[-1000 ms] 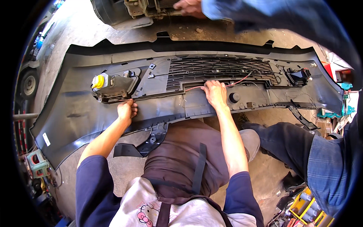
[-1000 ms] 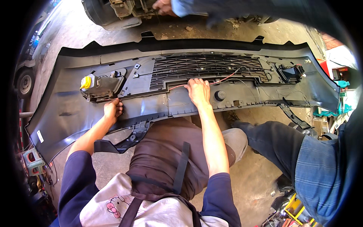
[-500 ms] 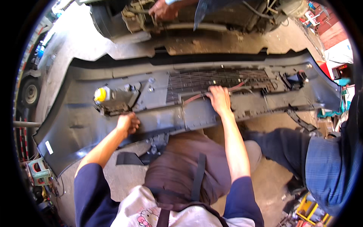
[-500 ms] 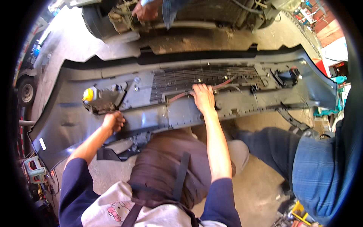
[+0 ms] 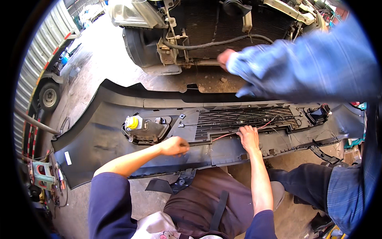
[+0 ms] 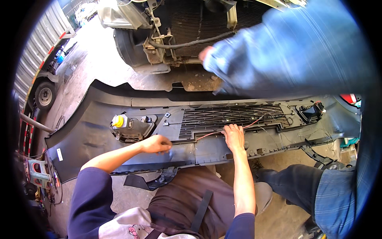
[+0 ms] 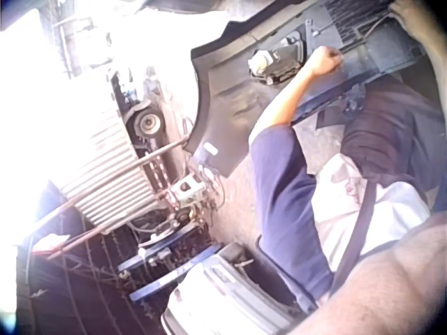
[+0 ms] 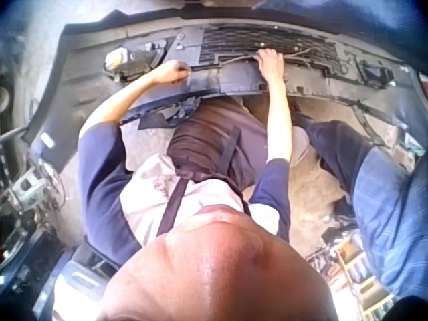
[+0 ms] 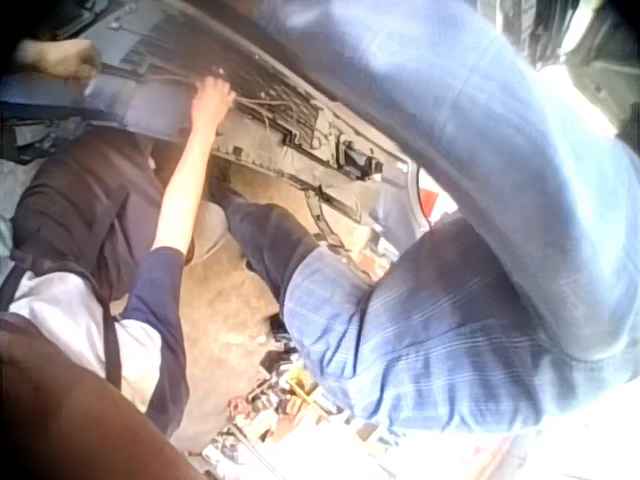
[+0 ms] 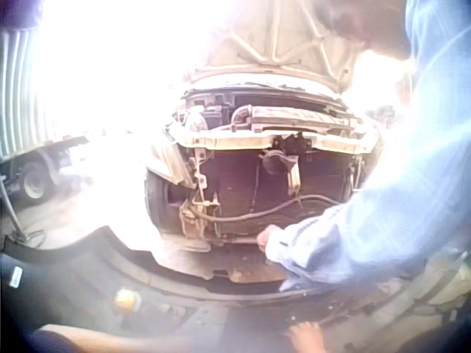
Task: The person works on a detached car bumper laid on the floor, handling wires and components near the grille. They use a screwdriver to adjust parts and secure connections within the bumper assembly.
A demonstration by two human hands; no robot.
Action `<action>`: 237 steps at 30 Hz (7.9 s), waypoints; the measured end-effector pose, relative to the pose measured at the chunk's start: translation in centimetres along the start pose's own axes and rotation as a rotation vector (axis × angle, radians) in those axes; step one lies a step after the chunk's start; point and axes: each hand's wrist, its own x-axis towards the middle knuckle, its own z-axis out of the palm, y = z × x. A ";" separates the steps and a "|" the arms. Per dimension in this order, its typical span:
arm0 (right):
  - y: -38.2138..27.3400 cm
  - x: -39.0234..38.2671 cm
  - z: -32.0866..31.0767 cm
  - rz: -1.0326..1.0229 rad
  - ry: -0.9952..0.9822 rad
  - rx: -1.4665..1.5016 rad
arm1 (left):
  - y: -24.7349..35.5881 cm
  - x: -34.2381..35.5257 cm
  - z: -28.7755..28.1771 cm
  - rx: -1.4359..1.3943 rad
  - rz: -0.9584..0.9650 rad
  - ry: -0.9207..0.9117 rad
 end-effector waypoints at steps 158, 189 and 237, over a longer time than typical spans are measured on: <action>-11.8 -34.2 15.8 0.830 -0.755 0.036 | 9.9 21.5 10.8 0.802 0.505 0.861; -5.6 -14.5 -16.7 0.641 -0.161 0.852 | 10.2 21.4 11.5 0.221 0.454 0.966; 5.6 -8.9 -2.3 0.138 0.244 0.572 | 14.0 21.0 12.4 -0.023 -0.104 1.066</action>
